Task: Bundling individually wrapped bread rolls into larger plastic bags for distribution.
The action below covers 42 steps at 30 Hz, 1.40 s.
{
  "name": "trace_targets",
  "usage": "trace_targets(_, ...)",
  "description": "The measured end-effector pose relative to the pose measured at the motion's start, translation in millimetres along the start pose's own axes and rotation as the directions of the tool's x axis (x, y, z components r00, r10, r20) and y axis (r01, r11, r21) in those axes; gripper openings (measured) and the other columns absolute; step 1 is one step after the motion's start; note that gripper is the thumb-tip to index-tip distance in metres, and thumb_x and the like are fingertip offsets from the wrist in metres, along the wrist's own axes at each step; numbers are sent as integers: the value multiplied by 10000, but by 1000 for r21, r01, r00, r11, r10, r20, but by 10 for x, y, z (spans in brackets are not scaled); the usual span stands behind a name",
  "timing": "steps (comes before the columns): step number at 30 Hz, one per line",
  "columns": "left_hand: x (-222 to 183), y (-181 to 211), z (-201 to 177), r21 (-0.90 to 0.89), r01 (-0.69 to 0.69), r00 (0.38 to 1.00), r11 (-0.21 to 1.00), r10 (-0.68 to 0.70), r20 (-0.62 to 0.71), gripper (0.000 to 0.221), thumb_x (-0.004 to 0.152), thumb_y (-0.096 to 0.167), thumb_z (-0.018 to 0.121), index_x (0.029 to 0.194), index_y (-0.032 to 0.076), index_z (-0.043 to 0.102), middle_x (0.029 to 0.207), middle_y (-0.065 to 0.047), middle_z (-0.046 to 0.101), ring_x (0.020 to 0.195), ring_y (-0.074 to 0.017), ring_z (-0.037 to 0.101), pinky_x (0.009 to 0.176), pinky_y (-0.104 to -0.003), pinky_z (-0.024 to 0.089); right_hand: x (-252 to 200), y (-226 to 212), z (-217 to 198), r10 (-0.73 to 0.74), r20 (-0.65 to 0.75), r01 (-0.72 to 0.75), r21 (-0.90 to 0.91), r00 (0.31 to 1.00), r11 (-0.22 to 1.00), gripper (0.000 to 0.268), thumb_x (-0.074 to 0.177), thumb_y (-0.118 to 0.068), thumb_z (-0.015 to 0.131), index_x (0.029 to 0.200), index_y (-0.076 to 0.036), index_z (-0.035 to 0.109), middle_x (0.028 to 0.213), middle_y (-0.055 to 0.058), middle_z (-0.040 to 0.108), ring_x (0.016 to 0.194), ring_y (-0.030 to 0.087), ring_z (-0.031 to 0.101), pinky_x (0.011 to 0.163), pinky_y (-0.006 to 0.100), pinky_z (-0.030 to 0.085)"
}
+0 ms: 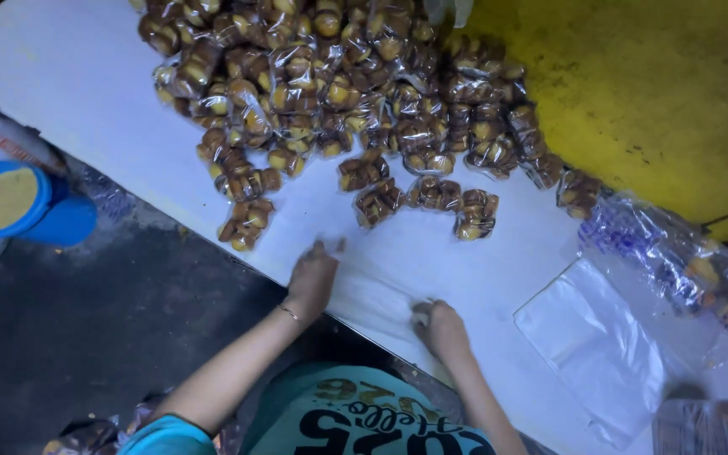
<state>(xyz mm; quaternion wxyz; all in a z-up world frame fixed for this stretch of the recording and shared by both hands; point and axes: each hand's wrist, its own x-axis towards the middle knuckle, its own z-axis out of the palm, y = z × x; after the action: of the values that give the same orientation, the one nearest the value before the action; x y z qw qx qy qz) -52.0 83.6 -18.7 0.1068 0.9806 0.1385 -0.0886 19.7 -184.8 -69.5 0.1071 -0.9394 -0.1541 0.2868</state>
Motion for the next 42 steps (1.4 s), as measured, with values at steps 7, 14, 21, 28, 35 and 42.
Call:
trace_targets(7, 221, -83, 677, -177, 70, 994, 982, -52, 100, 338, 1038, 366, 532, 1165, 54, 561, 876, -79, 647, 731, -310, 711, 568, -430, 602, 1485, 735, -956, 220, -326, 97, 729, 919, 678, 660, 842, -305, 761, 1365, 43, 560, 1329, 358, 574, 1258, 493, 535, 1028, 541, 444)
trace_targets(14, 39, -50, 771, 92, -125, 986, 988, 114, 118, 178, 1014, 196, 594, 1100, 46, 639, 1088, -174, 674, 703, -185, 722, 515, -271, 600, 2233, 798, -1887, -37, -553, 360, 488, 832, 795, 336, 675, -171, 878, 959, -51, 746, 915, 129, 591, 872, 285, 657, 835, 384, 570)
trace_targets(21, -137, 338, 825, -26, -75, 983, 997, 78, 169, 82, 1008, 113, 594, 1000, 79, 669, 1378, -230, 506, 833, -286, 735, 612, -388, 638, 2229, -242, -2040, -299, 170, 289, 84, 939, 954, 671, 624, -538, 842, 1165, -147, 783, 1174, 219, 745, 1127, 428, 681, 951, 531, 533)
trace_targets(28, 217, 457, 1107, 169, -115, 982, 979, 138, -129, 178, 900, 67, 598, 841, 102, 761, 910, -196, 657, 649, -333, 691, 500, -381, 534, 1240, -194, -1276, -388, 125, 395, -503, 913, 769, 1134, 486, -452, 941, 1466, -203, 427, 1443, 158, 470, 1335, 407, 488, 1116, 583, 366)
trace_targets(35, 1053, 544, 1278, -184, 165, 971, 969, -127, 205, 452, 1020, 474, 515, 1059, 77, 728, 1056, -165, 755, 1019, -326, 742, 844, -436, 592, 574, -105, -1500, -411, 89, 382, 237, 907, 894, 975, 637, -388, 866, 1433, -5, 453, 1327, 351, 597, 1274, 537, 539, 1037, 616, 428)
trace_targets(42, 976, 456, 744, 430, -263, 946, 863, 143, 291, 392, 886, 108, 672, 1253, 245, 681, 1143, -143, 684, 909, -342, 699, 624, -522, 600, -70, -330, -512, -700, -529, 850, 80, 479, 521, 380, 789, -259, 803, 540, -105, 561, 618, 204, 599, 648, 461, 585, 616, 446, 477)
